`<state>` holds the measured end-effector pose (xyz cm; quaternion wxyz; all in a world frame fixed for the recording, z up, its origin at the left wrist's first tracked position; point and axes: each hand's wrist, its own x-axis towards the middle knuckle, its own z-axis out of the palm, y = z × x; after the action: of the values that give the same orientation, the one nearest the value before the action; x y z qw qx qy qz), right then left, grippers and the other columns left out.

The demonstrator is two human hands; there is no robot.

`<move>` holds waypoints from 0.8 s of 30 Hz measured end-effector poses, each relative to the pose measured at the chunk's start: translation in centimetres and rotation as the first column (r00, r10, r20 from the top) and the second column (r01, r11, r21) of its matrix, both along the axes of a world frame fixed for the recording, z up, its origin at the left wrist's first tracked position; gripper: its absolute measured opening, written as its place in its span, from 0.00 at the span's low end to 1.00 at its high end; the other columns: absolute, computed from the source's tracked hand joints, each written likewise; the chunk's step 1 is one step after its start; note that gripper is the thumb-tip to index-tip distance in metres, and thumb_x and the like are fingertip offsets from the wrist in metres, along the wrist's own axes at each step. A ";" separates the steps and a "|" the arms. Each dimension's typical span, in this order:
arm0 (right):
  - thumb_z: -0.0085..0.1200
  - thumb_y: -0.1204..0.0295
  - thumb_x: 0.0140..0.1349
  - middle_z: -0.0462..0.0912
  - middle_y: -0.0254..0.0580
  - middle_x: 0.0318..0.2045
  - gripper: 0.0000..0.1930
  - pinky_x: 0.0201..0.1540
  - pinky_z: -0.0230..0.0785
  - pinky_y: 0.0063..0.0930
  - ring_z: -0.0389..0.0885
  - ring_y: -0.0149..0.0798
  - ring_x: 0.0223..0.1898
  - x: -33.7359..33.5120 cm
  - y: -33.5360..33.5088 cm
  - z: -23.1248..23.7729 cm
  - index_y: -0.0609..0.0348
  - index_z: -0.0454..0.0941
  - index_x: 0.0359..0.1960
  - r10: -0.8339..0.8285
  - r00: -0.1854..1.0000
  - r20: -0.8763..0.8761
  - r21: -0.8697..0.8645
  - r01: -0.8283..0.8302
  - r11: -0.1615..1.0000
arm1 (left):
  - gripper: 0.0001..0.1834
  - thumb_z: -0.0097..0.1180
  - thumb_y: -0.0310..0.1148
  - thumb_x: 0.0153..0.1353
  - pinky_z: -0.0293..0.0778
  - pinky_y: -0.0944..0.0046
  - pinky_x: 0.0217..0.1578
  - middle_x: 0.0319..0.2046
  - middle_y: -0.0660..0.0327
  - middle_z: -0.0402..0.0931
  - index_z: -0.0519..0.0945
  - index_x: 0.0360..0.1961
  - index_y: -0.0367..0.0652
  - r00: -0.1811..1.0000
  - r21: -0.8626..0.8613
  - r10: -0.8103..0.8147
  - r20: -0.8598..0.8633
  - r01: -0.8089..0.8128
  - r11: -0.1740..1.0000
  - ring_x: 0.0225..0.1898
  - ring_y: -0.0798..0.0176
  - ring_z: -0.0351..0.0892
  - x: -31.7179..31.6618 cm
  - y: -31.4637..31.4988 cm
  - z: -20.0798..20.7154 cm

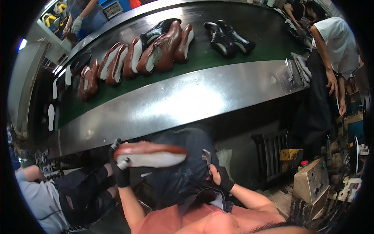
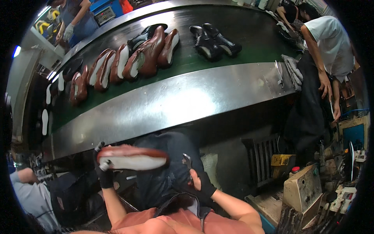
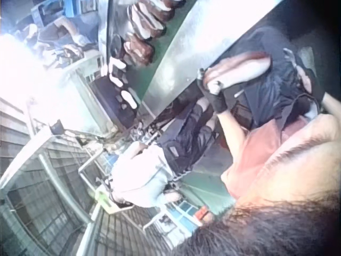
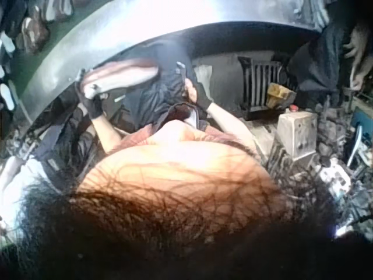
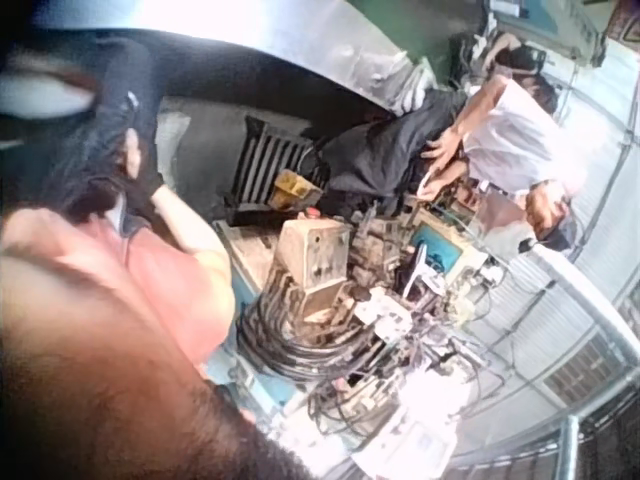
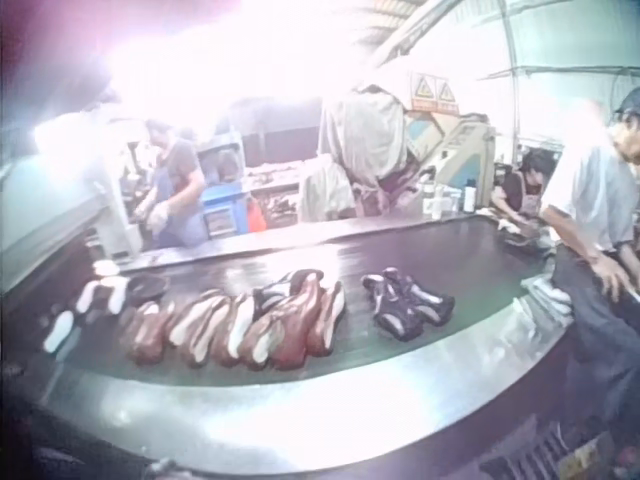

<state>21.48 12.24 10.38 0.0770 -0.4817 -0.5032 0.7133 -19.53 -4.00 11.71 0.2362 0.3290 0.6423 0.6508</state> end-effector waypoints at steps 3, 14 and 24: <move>0.37 0.49 0.71 0.80 0.40 0.20 0.29 0.29 0.72 0.26 0.79 0.31 0.22 -0.1 0.0 0.4 0.64 0.77 0.27 0.056 0.998 0.011 0.055 -0.056 0.997 | 0.29 0.65 0.36 0.51 0.67 0.51 0.58 0.56 0.51 0.70 0.72 0.55 0.42 0.998 -0.010 -0.016 -0.067 0.015 1.000 0.56 0.50 0.72 7.4 0.6 -0.3; 0.38 0.55 0.72 0.79 0.33 0.30 0.22 0.38 0.67 0.20 0.74 0.26 0.31 -2.7 -3.5 7.4 0.62 0.76 0.36 0.358 0.921 -0.151 0.014 -0.361 0.933 | 0.20 0.47 0.50 0.67 0.70 0.59 0.52 0.44 0.60 0.78 0.79 0.44 0.44 0.863 -0.077 -0.381 0.332 0.427 0.901 0.46 0.60 0.77 12.2 11.6 4.7; 0.32 0.53 0.74 0.79 0.39 0.37 0.25 0.47 0.71 0.23 0.78 0.31 0.39 -8.3 -2.5 4.1 0.63 0.72 0.49 0.121 0.881 -0.457 -0.420 -0.334 0.844 | 0.33 0.37 0.61 0.67 0.66 0.59 0.54 0.42 0.58 0.77 0.78 0.41 0.39 0.873 0.203 -0.386 0.300 0.337 0.920 0.47 0.61 0.74 13.7 11.4 0.5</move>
<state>13.21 9.78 14.45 -0.0293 -0.2584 -0.3338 0.9061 -5.84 7.38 12.25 0.4347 0.3444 0.4711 0.6860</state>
